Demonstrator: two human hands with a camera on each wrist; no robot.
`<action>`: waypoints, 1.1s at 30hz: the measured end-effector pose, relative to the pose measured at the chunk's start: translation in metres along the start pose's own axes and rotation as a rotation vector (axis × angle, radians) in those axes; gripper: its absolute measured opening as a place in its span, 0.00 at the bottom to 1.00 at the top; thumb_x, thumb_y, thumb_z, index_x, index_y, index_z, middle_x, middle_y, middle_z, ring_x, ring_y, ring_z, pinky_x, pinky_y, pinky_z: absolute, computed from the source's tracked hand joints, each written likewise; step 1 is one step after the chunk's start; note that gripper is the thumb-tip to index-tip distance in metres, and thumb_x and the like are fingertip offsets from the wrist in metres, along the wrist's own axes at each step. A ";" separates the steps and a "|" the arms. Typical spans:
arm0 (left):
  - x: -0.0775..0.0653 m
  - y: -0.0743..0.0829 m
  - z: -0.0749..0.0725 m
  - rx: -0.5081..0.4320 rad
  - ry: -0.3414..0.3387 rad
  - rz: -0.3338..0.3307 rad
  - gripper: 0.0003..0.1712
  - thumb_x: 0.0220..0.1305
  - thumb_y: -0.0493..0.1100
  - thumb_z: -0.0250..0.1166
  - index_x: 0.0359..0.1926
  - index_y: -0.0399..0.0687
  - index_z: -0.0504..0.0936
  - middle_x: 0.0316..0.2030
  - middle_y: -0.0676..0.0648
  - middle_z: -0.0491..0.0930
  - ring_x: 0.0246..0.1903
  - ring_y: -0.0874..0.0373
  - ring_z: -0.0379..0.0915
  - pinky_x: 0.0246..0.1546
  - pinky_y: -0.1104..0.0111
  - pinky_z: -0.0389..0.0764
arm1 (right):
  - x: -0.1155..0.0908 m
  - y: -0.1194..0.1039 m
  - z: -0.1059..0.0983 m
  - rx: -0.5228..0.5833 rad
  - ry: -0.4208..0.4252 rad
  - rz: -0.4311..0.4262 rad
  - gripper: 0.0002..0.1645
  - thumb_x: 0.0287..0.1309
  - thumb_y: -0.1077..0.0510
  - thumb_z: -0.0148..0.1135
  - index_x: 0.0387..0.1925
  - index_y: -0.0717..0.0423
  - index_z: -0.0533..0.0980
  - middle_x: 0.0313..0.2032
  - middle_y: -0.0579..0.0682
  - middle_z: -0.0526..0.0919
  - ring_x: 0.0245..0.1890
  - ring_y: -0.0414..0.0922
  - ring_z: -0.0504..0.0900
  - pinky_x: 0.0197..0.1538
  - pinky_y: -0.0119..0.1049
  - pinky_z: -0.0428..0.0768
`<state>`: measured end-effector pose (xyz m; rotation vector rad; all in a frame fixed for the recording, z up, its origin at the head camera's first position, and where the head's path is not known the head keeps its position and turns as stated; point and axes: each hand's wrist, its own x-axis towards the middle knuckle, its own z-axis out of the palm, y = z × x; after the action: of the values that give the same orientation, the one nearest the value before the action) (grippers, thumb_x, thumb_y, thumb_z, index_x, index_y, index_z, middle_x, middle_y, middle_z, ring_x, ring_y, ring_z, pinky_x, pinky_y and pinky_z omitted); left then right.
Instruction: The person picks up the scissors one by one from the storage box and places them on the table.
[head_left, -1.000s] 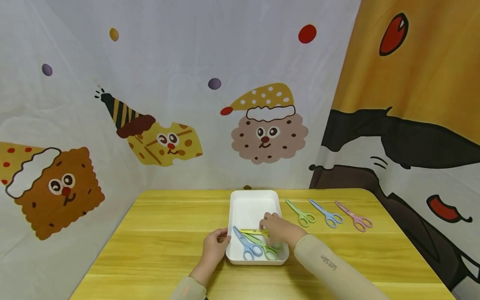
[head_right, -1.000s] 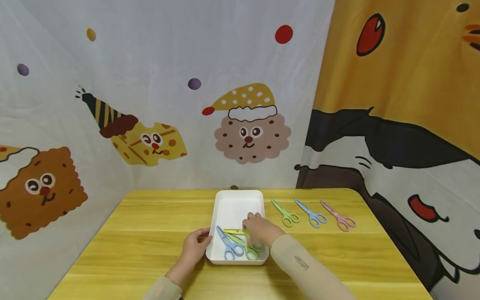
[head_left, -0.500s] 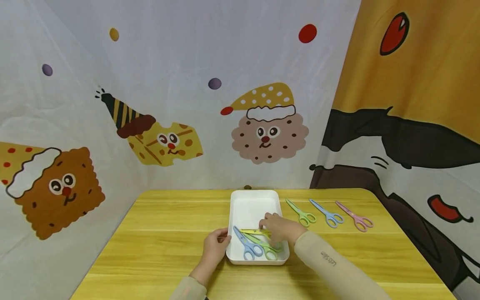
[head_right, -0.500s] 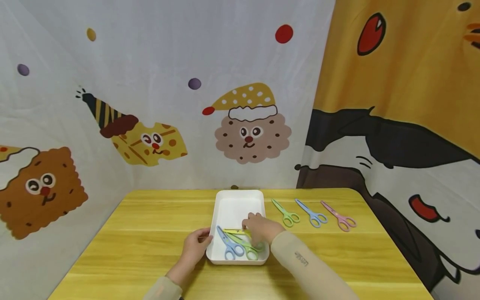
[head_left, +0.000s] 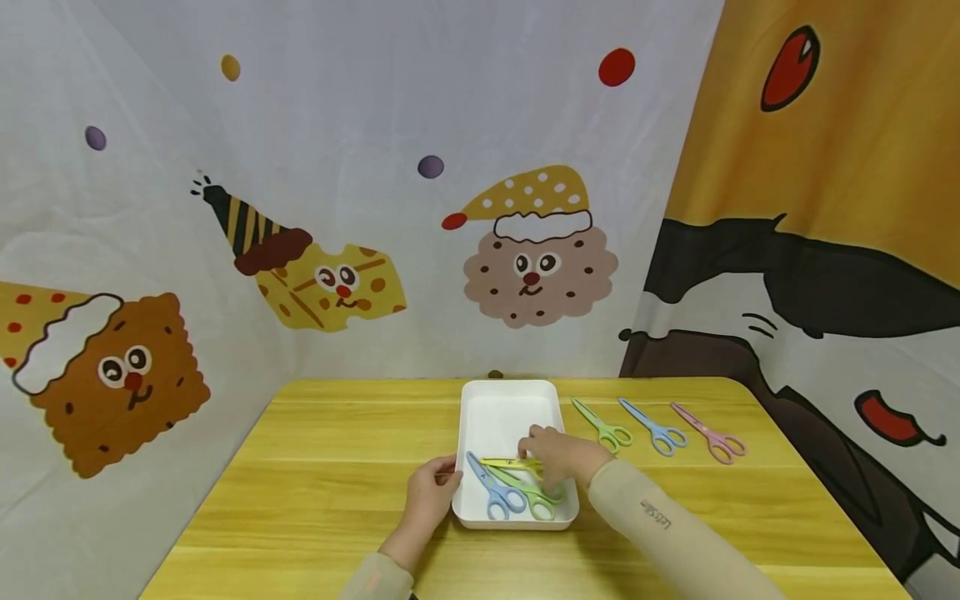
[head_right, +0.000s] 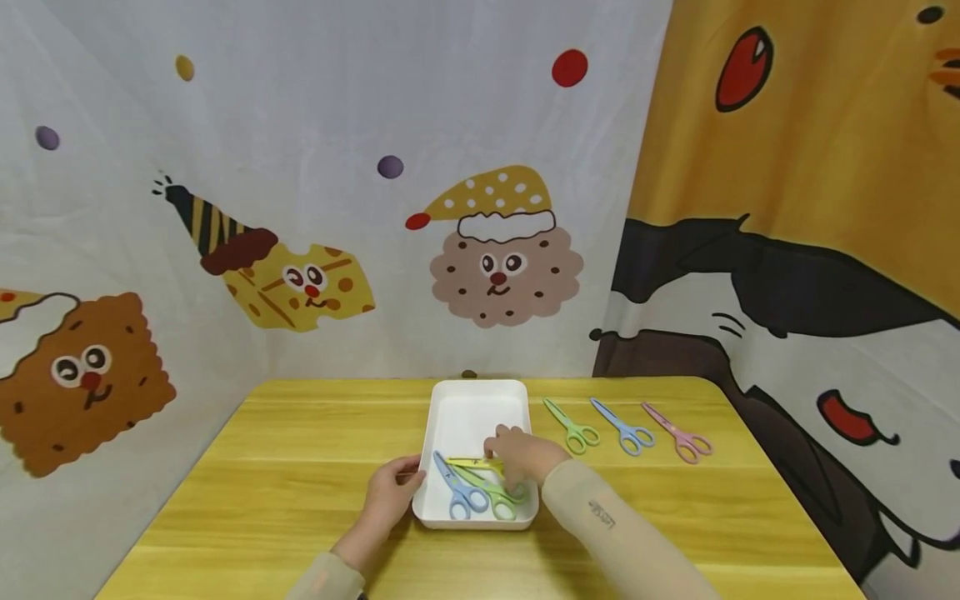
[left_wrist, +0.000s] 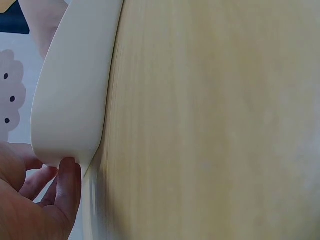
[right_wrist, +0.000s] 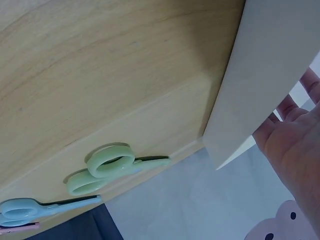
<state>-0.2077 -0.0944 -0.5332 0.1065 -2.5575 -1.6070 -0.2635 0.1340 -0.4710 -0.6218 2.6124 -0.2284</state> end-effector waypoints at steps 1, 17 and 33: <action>0.000 0.000 0.000 0.000 0.000 0.002 0.14 0.58 0.33 0.65 0.47 0.36 0.82 0.41 0.40 0.83 0.38 0.53 0.79 0.36 0.70 0.82 | 0.000 0.000 0.000 0.001 -0.001 -0.004 0.36 0.35 0.64 0.74 0.49 0.38 0.73 0.45 0.41 0.68 0.44 0.42 0.66 0.47 0.41 0.76; 0.000 0.004 -0.002 0.006 0.003 0.025 0.14 0.58 0.33 0.64 0.47 0.34 0.82 0.41 0.38 0.83 0.38 0.53 0.78 0.37 0.68 0.82 | 0.002 0.003 0.002 -0.017 0.032 -0.050 0.32 0.37 0.63 0.74 0.47 0.40 0.74 0.44 0.41 0.70 0.43 0.43 0.67 0.45 0.41 0.76; -0.002 0.003 -0.001 0.000 -0.002 0.007 0.15 0.59 0.33 0.64 0.48 0.34 0.81 0.41 0.39 0.83 0.39 0.53 0.78 0.38 0.69 0.82 | 0.002 0.006 0.004 -0.071 0.111 -0.088 0.30 0.37 0.60 0.74 0.47 0.44 0.76 0.41 0.42 0.69 0.40 0.43 0.69 0.44 0.39 0.76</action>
<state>-0.2057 -0.0938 -0.5304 0.0960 -2.5570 -1.6055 -0.2658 0.1382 -0.4770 -0.7703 2.7121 -0.2037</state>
